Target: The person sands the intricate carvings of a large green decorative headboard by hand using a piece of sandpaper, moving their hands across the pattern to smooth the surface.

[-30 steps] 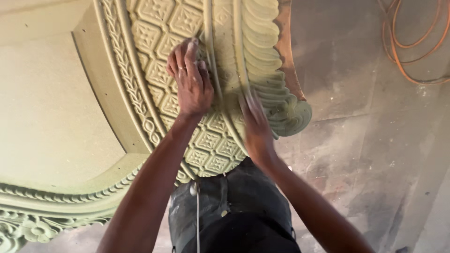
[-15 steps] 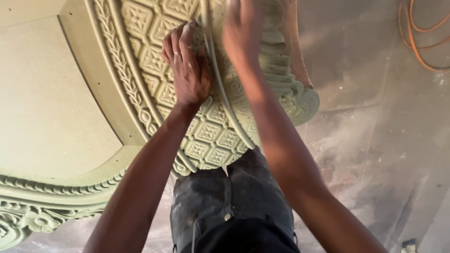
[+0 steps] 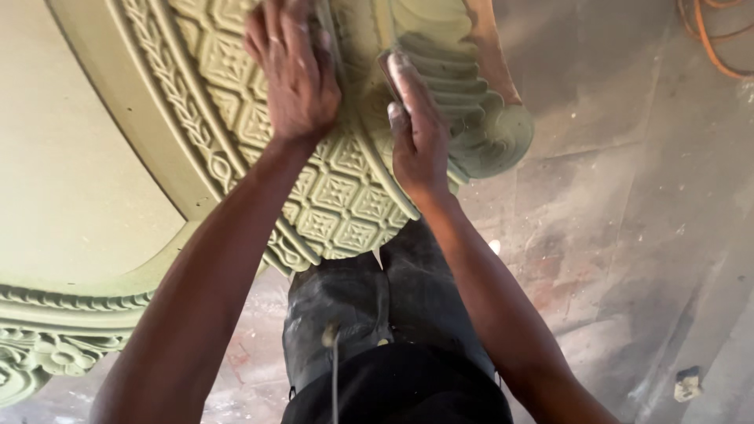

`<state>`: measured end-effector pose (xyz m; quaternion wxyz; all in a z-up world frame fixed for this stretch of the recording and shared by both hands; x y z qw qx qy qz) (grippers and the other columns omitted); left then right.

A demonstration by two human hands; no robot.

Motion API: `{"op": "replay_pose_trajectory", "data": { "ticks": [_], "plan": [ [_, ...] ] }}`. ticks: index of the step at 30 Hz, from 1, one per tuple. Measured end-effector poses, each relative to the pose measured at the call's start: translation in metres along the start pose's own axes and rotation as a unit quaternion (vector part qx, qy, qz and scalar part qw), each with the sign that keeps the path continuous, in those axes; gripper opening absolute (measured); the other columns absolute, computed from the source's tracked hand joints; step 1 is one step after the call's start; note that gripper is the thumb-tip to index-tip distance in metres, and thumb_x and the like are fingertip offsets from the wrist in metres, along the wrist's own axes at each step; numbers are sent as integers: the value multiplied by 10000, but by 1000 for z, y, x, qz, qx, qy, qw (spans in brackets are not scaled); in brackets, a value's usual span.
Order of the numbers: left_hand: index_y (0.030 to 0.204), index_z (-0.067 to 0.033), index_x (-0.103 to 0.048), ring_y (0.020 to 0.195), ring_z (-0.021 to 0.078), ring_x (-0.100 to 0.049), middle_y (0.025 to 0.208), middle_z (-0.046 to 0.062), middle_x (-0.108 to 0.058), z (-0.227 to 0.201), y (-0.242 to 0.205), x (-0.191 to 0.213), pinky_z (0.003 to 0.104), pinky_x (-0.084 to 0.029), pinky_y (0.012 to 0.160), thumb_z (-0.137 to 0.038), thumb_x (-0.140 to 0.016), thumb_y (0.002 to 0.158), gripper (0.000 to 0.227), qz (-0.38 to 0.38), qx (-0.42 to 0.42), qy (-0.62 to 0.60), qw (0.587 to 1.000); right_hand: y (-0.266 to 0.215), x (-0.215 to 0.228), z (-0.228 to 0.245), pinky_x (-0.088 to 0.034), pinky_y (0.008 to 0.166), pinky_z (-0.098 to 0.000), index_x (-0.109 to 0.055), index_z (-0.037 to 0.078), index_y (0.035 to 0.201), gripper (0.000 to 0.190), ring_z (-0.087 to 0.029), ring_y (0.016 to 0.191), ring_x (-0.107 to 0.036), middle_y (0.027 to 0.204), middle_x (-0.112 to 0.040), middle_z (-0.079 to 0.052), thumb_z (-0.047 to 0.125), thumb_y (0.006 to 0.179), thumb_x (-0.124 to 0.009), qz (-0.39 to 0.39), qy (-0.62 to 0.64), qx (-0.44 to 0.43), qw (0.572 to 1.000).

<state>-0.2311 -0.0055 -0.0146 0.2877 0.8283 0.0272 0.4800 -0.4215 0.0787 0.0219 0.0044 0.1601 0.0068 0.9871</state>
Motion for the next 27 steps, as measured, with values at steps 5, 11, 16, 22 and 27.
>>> {"op": "replay_pose_trajectory", "data": {
  "ticks": [5, 11, 16, 22, 27],
  "plan": [
    [1525, -71, -390, 1469, 499, -381, 1572, 225, -425, -1, -1, 1, 655, -281, 1218, -113, -543, 1130, 426, 127, 140, -11, 982, -94, 90, 4, -404, 1279, -460, -580, 49, 1456, 473, -339, 1481, -512, 1536, -557, -175, -74, 1032, -411, 80, -89, -15, 993],
    [1629, 5, -257, 1537, 546, -238, 1651, 256, -325, 3, -16, -10, 667, -219, 1199, -139, -540, 1191, 541, 88, 27, 51, 994, -49, 57, 4, -375, 1278, -409, -496, 19, 1520, 601, -349, 1525, -444, 1605, -463, -193, -190, 957, -465, 127, -10, 20, 992],
    [1640, -1, -248, 1521, 535, -240, 1669, 240, -313, 8, -16, -8, 655, -217, 1194, -98, -519, 1154, 565, 75, -1, 60, 995, -68, 76, 5, -329, 1279, -442, -502, 28, 1511, 788, -378, 1520, -412, 1602, -452, -199, -248, 783, -382, 126, -5, 12, 992],
    [1644, -40, -258, 1525, 557, -272, 1655, 259, -318, -1, -13, 0, 674, -242, 1218, -198, -571, 1203, 564, 132, 25, 20, 991, -154, 189, -21, -502, 1162, -413, -553, 86, 1461, 599, -333, 1370, -609, 1421, -657, -167, -152, 917, -470, 168, -98, -79, 978],
    [1618, 46, -122, 1507, 551, -322, 1643, 324, -295, -78, -20, 3, 648, -258, 1246, -237, -632, 1125, 763, 162, 12, -179, 970, -97, 190, 4, -506, 1115, -464, -587, 63, 1414, 482, -349, 1301, -625, 1355, -685, -141, -67, 955, -513, 224, -52, -14, 973]
  ]
}}
Point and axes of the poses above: each hand's wrist, its own y-axis towards the middle knuckle, its own x-axis out of the back of the hand, z = x × y, the point moved 2 cm from there along y, towards the middle knuckle
